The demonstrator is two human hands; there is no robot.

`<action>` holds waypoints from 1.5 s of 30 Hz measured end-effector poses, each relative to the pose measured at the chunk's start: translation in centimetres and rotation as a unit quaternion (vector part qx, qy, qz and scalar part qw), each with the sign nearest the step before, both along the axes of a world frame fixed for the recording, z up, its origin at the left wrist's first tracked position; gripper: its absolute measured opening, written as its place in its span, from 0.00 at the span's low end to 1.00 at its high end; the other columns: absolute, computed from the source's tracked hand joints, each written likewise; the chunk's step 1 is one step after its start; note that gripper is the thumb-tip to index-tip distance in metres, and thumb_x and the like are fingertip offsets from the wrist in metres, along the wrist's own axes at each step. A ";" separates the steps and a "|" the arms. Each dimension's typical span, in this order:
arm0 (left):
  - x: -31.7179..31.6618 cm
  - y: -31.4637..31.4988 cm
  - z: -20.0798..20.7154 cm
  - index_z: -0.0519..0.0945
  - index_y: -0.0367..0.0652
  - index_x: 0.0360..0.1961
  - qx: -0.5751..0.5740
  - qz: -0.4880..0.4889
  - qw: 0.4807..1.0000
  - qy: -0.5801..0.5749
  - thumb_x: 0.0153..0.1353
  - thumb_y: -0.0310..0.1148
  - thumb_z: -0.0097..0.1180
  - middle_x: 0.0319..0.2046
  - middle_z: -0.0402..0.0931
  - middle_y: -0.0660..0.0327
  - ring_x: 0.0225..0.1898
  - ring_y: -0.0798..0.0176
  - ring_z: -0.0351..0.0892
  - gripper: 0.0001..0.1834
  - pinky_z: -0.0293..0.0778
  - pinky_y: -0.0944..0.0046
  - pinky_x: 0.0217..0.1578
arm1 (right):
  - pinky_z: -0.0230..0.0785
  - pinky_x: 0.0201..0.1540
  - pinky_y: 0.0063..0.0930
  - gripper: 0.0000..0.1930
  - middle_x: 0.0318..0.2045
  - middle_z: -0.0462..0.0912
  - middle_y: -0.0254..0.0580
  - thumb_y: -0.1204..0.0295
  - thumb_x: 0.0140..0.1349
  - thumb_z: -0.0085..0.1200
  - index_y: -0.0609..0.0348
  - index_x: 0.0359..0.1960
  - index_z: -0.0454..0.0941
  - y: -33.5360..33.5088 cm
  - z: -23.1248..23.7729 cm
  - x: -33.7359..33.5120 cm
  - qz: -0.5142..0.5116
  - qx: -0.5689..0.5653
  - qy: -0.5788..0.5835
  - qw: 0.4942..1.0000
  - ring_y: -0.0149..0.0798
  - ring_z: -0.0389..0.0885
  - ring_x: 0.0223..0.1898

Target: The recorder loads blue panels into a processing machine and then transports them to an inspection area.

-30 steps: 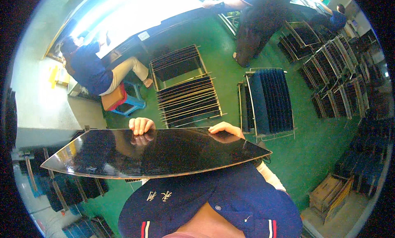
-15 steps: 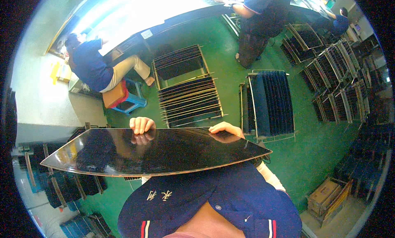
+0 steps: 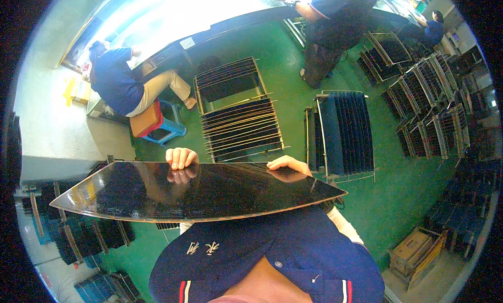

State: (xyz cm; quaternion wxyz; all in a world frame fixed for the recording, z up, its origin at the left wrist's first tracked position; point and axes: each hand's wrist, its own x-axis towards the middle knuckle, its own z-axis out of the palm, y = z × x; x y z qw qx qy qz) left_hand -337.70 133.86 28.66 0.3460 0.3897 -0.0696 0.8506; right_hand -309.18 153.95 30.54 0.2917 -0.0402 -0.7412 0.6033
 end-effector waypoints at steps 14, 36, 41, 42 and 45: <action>0.8 0.2 1.1 0.74 0.48 0.41 -0.028 0.029 0.999 -0.026 0.57 0.24 0.60 0.28 0.72 0.70 0.28 0.73 0.69 0.12 0.67 0.74 0.33 | 0.73 0.46 0.22 0.16 0.39 0.83 0.44 0.86 0.48 0.67 0.61 0.38 0.79 0.8 -1.0 0.2 0.030 0.020 -0.009 0.999 0.35 0.83 0.43; 0.1 -0.6 -0.9 0.73 0.43 0.46 0.029 0.030 0.999 0.001 0.54 0.27 0.60 0.27 0.73 0.69 0.28 0.70 0.70 0.17 0.66 0.71 0.31 | 0.71 0.52 0.27 0.13 0.41 0.82 0.47 0.88 0.52 0.62 0.62 0.38 0.78 -0.5 2.8 0.1 0.034 -0.041 -0.082 0.995 0.39 0.81 0.46; 0.9 -0.2 -2.5 0.72 0.41 0.47 0.011 0.049 0.998 -0.029 0.52 0.26 0.58 0.26 0.71 0.68 0.27 0.69 0.67 0.19 0.64 0.71 0.30 | 0.72 0.49 0.25 0.17 0.40 0.83 0.48 0.89 0.48 0.64 0.65 0.40 0.76 2.2 -2.1 0.4 0.073 0.187 0.031 0.979 0.39 0.83 0.44; 1.2 -0.3 -2.9 0.71 0.41 0.48 -0.016 0.076 0.997 -0.024 0.54 0.32 0.60 0.25 0.69 0.67 0.27 0.69 0.65 0.20 0.60 0.70 0.29 | 0.71 0.50 0.25 0.17 0.42 0.82 0.49 0.89 0.50 0.62 0.64 0.42 0.76 2.5 -2.2 0.7 0.092 0.180 0.023 0.979 0.40 0.83 0.45; 3.3 0.3 -2.4 0.76 0.42 0.47 -0.041 0.031 0.992 -0.117 0.64 0.44 0.53 0.32 0.73 0.64 0.31 0.67 0.66 0.18 0.63 0.68 0.32 | 0.71 0.50 0.25 0.15 0.42 0.82 0.54 0.89 0.50 0.62 0.65 0.39 0.77 1.7 -3.7 2.6 0.047 0.090 0.032 0.994 0.39 0.82 0.45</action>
